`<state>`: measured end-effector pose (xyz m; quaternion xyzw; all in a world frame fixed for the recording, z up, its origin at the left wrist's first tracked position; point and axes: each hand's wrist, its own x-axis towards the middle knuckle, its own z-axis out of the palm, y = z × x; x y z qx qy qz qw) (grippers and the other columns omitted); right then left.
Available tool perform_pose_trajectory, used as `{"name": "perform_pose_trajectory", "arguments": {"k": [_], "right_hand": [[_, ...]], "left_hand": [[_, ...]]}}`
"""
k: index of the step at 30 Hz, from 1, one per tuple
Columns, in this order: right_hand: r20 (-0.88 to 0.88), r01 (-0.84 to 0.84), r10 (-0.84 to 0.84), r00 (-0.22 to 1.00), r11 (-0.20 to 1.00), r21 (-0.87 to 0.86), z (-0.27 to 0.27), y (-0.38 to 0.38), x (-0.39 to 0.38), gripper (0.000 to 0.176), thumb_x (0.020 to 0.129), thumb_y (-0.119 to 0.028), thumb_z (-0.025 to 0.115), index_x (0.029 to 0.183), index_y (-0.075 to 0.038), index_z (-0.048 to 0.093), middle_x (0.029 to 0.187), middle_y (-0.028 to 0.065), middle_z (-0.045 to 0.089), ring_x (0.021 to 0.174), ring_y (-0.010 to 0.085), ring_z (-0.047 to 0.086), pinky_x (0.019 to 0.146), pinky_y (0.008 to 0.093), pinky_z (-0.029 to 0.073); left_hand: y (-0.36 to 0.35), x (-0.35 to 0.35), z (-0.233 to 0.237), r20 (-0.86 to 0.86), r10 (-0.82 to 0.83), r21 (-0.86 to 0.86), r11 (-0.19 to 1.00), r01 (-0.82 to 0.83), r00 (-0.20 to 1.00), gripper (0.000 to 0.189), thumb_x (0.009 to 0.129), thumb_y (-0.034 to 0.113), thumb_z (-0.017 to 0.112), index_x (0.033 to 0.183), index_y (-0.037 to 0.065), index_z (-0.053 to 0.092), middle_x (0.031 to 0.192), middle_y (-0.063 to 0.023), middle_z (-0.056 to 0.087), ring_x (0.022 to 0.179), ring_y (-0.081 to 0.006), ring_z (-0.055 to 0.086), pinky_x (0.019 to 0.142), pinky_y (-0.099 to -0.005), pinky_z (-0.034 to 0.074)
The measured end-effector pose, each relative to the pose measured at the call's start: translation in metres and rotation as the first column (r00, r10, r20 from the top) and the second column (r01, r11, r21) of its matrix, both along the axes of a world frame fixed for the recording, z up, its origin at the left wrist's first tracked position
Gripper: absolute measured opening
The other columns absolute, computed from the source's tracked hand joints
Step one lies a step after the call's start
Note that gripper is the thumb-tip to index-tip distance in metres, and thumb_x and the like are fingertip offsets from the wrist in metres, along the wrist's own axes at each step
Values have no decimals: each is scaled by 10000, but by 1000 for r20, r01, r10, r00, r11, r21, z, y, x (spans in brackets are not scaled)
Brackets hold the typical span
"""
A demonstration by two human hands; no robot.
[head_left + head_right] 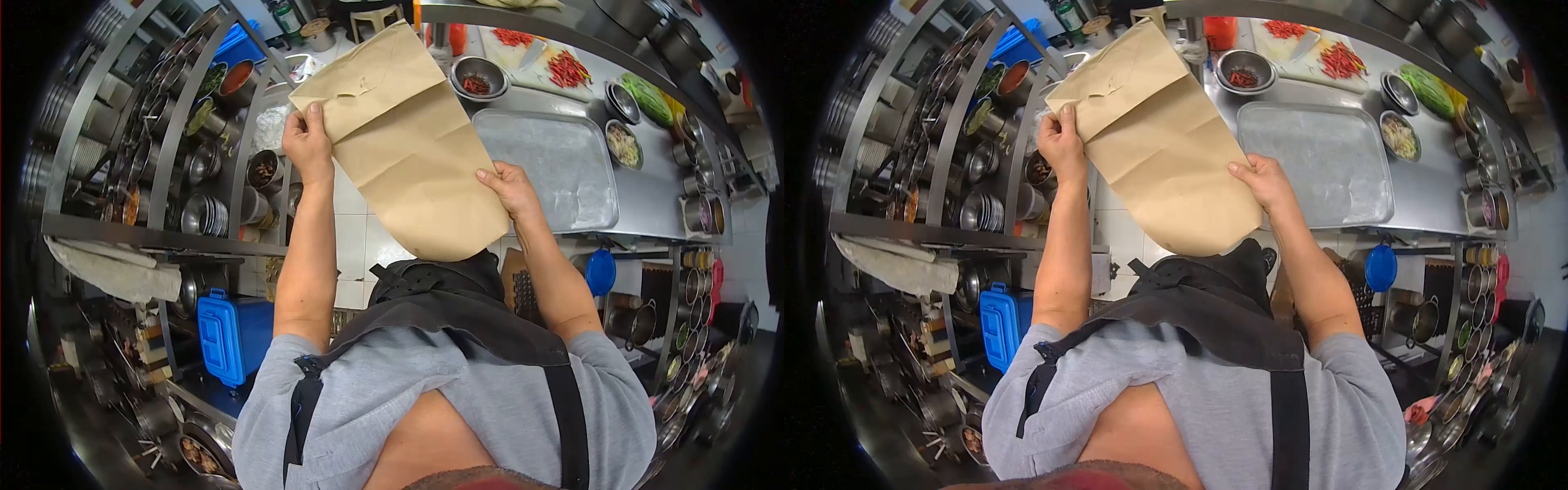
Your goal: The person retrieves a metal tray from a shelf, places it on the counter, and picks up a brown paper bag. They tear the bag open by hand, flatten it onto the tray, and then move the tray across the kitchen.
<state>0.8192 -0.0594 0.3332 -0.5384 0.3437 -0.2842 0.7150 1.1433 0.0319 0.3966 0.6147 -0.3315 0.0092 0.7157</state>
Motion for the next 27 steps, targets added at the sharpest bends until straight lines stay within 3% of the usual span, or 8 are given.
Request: {"name": "perform_pose_trajectory", "arguments": {"k": [2, 8, 9, 12, 13, 14, 17, 27], "right_hand": [[-39, -6, 4, 999, 999, -43, 3, 0, -16, 235, 885, -189, 692, 966, 28, 652, 841, 79, 696, 685, 113, 643, 633, 251, 516], [-121, 92, -99, 988, 994, -58, 13, 8, -48, 219, 876, -187, 693, 936, 23, 672, 831, 66, 693, 681, 96, 605, 634, 255, 486], [-122, 94, -101, 987, 994, -58, 6, 7, -52, 219, 876, -187, 693, 936, 23, 672, 831, 66, 693, 681, 96, 605, 634, 255, 486], [-233, 171, -228, 945, 955, -244, -33, -9, -68, 223, 882, -199, 683, 913, 21, 670, 805, 51, 687, 676, 76, 568, 626, 258, 465], [-255, 206, -302, 918, 916, -343, -52, -17, -78, 225, 888, -202, 675, 904, 22, 665, 790, 43, 680, 682, 70, 552, 628, 259, 459], [-268, 232, -374, 888, 867, -440, -61, -22, -83, 228, 894, -205, 667, 894, 23, 661, 775, 34, 672, 687, 64, 537, 629, 260, 453], [-204, 275, -392, 897, 857, -435, -37, -14, -89, 226, 899, -200, 662, 871, 24, 645, 736, 20, 640, 686, 60, 509, 626, 263, 445], [-309, 194, -388, 868, 839, -508, -27, -9, -96, 219, 897, -178, 660, 822, 23, 615, 640, 37, 573, 647, 55, 434, 576, 270, 408]], "left_hand": [[-7, -3, -9, -3, 0, -7, 1000, 0, 1000, 194, 924, 192, 661, 859, 13, 622, 759, 0, 618, 649, -51, 510, 601, -207, 415], [-9, -39, -1, -191, -290, -45, 957, 286, 938, 227, 908, 195, 678, 802, 4, 615, 727, 13, 594, 631, -45, 475, 557, -213, 384], [-3, -42, 0, -203, -292, 64, 949, 310, 935, 209, 893, 181, 691, 795, 10, 620, 723, 22, 583, 620, -46, 472, 548, -206, 367], [0, -43, -3, -182, -230, 255, 928, 272, 956, 188, 875, 166, 702, 784, 21, 624, 706, 29, 568, 607, -48, 461, 554, -212, 359], [9, -55, 23, -465, -249, 266, 876, 403, 850, 180, 867, 163, 708, 777, 36, 618, 707, 26, 569, 614, -58, 478, 582, -220, 385], [10, -55, 21, -466, -246, 266, 877, 399, 850, 180, 867, 163, 708, 777, 36, 618, 707, 26, 569, 614, -58, 478, 582, -220, 385], [16, -51, 8, -722, -417, 53, 762, 645, 552, 164, 902, 169, 667, 800, 75, 579, 750, 2, 597, 649, -86, 536, 624, -235, 439], [22, -72, -21, -798, -472, -272, 837, 475, 375, 111, 931, 144, 612, 932, 44, 564, 922, -65, 626, 817, -160, 617, 751, -311, 506]]}}
